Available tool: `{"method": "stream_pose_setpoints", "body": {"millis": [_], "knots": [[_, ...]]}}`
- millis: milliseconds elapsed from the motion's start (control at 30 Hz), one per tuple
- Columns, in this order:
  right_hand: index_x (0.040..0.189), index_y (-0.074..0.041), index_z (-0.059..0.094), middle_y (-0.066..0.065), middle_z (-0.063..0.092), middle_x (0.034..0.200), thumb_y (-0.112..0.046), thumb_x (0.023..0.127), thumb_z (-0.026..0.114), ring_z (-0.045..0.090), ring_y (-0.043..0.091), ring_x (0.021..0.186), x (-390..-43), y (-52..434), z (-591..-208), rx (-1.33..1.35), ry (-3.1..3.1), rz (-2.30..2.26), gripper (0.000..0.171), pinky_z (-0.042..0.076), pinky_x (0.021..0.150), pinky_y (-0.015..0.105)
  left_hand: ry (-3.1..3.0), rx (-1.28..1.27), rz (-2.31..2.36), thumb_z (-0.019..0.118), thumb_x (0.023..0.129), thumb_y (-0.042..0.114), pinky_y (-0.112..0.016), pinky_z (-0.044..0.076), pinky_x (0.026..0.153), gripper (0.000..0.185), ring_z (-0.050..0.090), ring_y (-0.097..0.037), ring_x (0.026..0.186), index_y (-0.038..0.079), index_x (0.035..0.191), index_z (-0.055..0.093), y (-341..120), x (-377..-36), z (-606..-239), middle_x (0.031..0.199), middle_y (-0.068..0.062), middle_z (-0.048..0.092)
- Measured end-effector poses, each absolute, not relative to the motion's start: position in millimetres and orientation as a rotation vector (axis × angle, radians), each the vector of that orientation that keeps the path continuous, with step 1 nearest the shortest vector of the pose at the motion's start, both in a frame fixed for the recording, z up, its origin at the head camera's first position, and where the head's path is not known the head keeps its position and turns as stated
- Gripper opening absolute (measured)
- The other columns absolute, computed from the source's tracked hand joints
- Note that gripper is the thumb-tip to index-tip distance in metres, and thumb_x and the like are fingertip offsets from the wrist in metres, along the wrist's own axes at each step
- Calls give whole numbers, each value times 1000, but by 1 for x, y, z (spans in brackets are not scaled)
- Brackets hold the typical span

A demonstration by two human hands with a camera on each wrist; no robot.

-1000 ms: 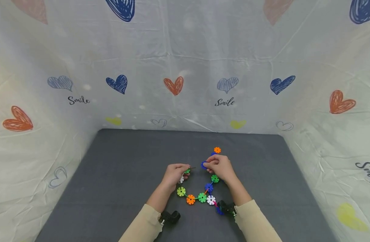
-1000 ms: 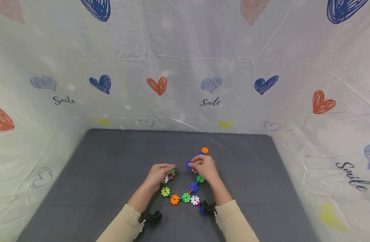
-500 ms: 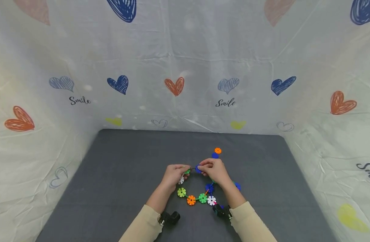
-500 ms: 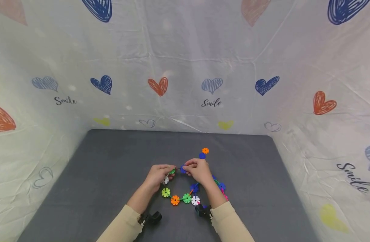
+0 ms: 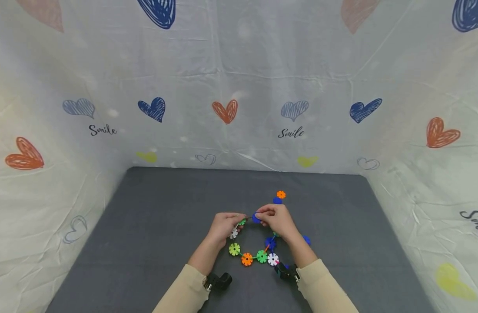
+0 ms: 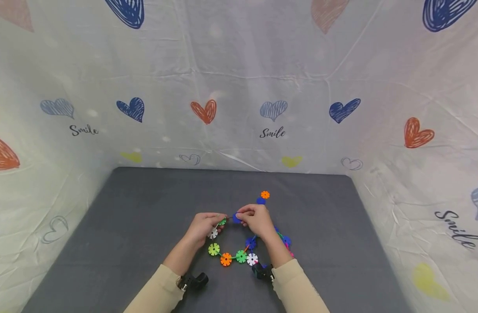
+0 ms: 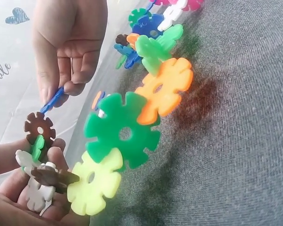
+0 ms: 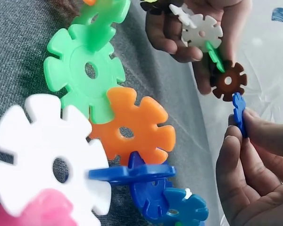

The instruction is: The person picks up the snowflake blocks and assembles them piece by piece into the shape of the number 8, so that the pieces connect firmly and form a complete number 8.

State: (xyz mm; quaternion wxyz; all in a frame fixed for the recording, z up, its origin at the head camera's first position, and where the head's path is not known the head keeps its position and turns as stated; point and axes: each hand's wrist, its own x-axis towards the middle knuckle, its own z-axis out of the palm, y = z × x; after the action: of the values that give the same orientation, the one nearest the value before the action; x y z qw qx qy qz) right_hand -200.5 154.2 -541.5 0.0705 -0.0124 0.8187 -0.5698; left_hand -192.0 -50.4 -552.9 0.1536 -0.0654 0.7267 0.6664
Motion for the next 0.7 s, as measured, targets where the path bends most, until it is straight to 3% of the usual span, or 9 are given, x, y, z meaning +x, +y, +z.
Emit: {"method": "stream_pose_setpoints", "body": {"millis": [400, 700], "knots": [[95, -7, 79, 8, 76, 82, -15, 91, 76, 71, 31, 72, -200, 153, -544, -108, 2463, -1717, 9, 59, 68, 44, 2078, -199, 1882, 68, 98, 25, -37, 56, 77, 26, 67, -20, 80, 3, 109, 78, -48, -192, -551, 99, -11, 74], [88, -12, 81, 4, 77, 78, -19, 88, 80, 69, 27, 64, -197, 141, -538, 103, 2607, -1776, 7, 55, 58, 34, 1891, -314, 2061, 66, 99, 18, -32, 57, 75, 26, 65, -14, 76, -3, 112, 75, -35, -189, -555, 103, -14, 72]]}}
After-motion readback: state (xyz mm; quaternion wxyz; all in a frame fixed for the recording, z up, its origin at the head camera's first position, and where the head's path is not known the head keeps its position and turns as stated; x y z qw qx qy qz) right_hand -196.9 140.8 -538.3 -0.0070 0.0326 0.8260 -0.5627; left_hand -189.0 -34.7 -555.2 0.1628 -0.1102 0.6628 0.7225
